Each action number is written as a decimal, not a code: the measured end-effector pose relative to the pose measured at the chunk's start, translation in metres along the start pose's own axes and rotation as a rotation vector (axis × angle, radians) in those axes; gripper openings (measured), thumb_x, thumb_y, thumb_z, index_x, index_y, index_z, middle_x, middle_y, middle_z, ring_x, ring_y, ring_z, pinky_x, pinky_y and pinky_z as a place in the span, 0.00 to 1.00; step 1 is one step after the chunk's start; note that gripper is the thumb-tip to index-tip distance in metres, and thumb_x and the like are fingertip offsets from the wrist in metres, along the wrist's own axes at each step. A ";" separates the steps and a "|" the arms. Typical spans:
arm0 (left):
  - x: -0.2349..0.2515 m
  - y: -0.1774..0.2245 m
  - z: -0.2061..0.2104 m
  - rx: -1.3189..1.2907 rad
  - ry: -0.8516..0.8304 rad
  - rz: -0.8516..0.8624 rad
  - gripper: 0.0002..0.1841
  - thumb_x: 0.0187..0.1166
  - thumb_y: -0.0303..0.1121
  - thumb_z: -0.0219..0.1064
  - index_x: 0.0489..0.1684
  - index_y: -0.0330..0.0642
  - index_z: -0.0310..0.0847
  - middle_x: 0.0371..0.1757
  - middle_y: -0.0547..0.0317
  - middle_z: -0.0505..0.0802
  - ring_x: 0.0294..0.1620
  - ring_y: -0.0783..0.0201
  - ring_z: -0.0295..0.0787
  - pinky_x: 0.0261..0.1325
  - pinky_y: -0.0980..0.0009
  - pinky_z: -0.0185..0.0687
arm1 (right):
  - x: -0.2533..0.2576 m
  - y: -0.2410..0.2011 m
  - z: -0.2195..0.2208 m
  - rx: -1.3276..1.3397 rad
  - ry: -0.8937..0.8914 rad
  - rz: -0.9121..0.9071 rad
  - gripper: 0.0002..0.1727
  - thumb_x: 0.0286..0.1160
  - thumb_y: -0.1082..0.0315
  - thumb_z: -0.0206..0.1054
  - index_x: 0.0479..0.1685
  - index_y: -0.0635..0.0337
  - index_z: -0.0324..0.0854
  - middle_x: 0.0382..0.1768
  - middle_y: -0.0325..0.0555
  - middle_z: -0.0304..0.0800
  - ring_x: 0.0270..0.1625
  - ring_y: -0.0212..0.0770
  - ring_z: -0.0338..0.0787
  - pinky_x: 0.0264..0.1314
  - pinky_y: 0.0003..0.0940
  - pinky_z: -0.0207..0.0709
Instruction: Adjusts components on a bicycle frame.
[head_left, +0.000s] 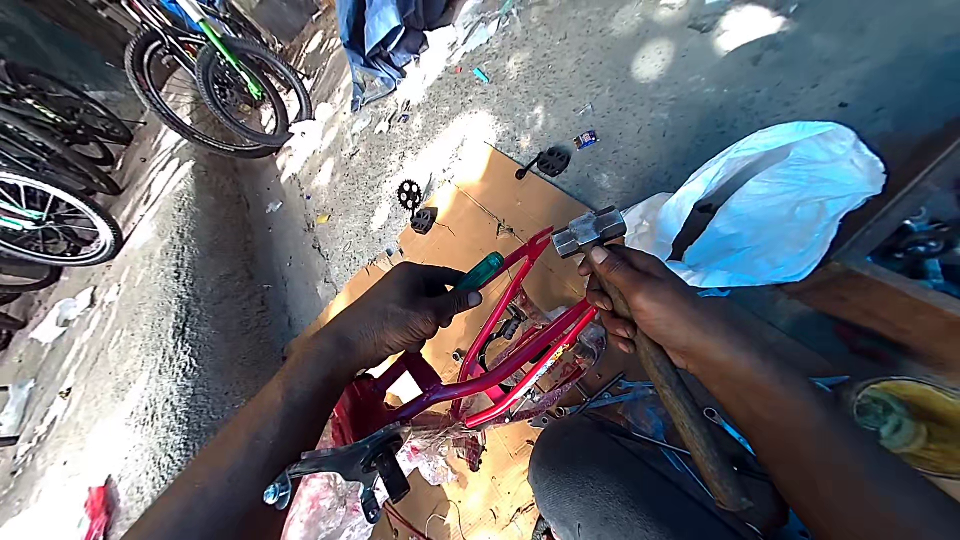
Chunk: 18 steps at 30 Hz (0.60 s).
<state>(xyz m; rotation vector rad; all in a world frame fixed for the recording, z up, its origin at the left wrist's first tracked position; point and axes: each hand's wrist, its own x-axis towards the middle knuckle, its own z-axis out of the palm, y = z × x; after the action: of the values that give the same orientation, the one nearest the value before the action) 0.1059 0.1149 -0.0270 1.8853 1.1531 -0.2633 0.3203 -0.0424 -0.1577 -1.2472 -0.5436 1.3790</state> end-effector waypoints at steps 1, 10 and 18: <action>0.000 0.000 0.000 0.008 0.001 0.000 0.14 0.84 0.41 0.69 0.60 0.47 0.89 0.21 0.58 0.80 0.10 0.70 0.65 0.10 0.77 0.59 | 0.000 0.000 0.000 0.003 0.000 0.003 0.22 0.94 0.46 0.46 0.55 0.54 0.74 0.21 0.42 0.68 0.10 0.34 0.66 0.09 0.29 0.72; -0.003 0.001 0.003 0.033 0.005 -0.009 0.14 0.85 0.41 0.68 0.59 0.47 0.90 0.21 0.59 0.79 0.10 0.70 0.64 0.10 0.77 0.59 | 0.014 -0.025 0.014 0.061 -0.278 0.162 0.25 0.94 0.44 0.42 0.52 0.55 0.75 0.21 0.38 0.68 0.10 0.29 0.67 0.09 0.26 0.73; 0.000 -0.003 0.000 0.079 -0.005 0.035 0.14 0.85 0.43 0.68 0.57 0.47 0.90 0.20 0.59 0.82 0.10 0.70 0.67 0.12 0.76 0.61 | 0.046 -0.043 -0.037 0.286 0.159 -0.111 0.20 0.95 0.45 0.42 0.52 0.44 0.77 0.22 0.25 0.71 0.14 0.21 0.65 0.15 0.15 0.63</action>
<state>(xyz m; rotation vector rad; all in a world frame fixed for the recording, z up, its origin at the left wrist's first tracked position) 0.1037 0.1150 -0.0284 1.9705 1.1204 -0.2975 0.3805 -0.0014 -0.1491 -1.0662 -0.2886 1.2042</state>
